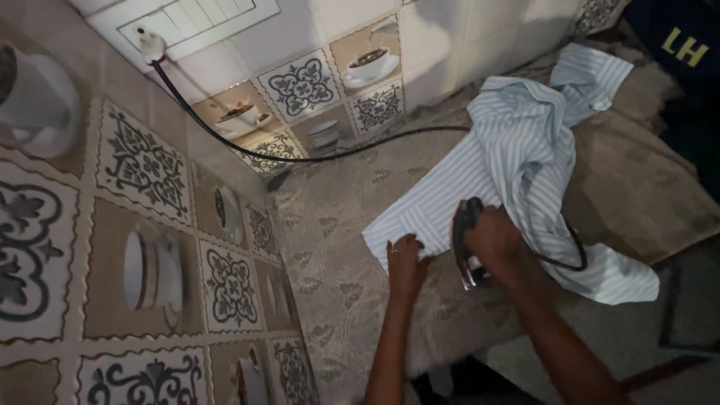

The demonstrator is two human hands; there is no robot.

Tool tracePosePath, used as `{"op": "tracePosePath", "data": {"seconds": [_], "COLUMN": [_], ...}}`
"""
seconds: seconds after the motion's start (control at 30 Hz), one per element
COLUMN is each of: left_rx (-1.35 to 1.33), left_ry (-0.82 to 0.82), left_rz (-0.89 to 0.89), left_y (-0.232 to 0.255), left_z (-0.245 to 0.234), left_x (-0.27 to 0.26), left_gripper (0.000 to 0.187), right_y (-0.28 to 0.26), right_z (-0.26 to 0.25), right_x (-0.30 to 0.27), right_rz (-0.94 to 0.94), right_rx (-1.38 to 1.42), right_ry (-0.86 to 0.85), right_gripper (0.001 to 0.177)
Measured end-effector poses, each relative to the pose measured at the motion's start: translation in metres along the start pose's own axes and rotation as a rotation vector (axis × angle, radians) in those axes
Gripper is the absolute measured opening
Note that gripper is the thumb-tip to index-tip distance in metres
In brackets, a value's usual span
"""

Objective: The person irons a light blue and white striped shirt on a table. They systematically smooth the fabric, starting with the sleeves and moving to the main body of the shirt, using a handheld electric iron.

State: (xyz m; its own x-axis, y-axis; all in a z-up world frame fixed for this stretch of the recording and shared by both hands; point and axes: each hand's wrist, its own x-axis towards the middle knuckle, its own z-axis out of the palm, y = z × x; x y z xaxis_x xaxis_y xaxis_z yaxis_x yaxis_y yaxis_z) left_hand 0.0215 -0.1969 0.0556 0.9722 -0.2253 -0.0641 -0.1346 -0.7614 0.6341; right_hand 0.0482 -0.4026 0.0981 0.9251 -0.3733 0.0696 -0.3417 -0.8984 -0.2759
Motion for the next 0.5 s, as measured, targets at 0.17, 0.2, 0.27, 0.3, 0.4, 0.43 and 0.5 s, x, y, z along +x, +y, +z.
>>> {"op": "tracePosePath", "data": {"seconds": [0.17, 0.2, 0.27, 0.3, 0.4, 0.43, 0.5], "left_rx": [-0.535, -0.474, -0.787, -0.875, -0.997, -0.942, -0.762], "left_ry": [0.722, 0.961, 1.134, 1.134, 1.08, 1.033, 0.886], "left_rz": [-0.322, -0.422, -0.282, -0.367, -0.57, -0.601, -0.674], "left_y": [-0.073, -0.092, -0.118, -0.12, -0.109, -0.105, -0.101], "left_z": [0.031, 0.029, 0.02, 0.012, -0.024, -0.037, -0.059], "left_x": [-0.013, -0.02, -0.057, -0.066, -0.107, -0.112, -0.112], "left_gripper": [0.038, 0.042, 0.062, 0.064, 0.066, 0.065, 0.061], "right_y": [-0.004, -0.007, -0.013, -0.02, -0.047, -0.059, -0.082], "right_z": [-0.009, -0.011, -0.016, -0.016, -0.008, -0.003, 0.009], "right_x": [0.032, 0.036, 0.037, 0.036, 0.009, 0.0, -0.022], "right_rz": [-0.005, -0.03, -0.094, -0.131, -0.256, -0.275, -0.337], "right_rx": [0.098, 0.104, 0.113, 0.118, 0.119, 0.093, 0.079], "right_ry": [-0.214, -0.222, -0.32, -0.371, -0.382, -0.403, -0.4], "right_gripper": [0.044, 0.041, 0.042, 0.042, 0.044, 0.042, 0.037]}}
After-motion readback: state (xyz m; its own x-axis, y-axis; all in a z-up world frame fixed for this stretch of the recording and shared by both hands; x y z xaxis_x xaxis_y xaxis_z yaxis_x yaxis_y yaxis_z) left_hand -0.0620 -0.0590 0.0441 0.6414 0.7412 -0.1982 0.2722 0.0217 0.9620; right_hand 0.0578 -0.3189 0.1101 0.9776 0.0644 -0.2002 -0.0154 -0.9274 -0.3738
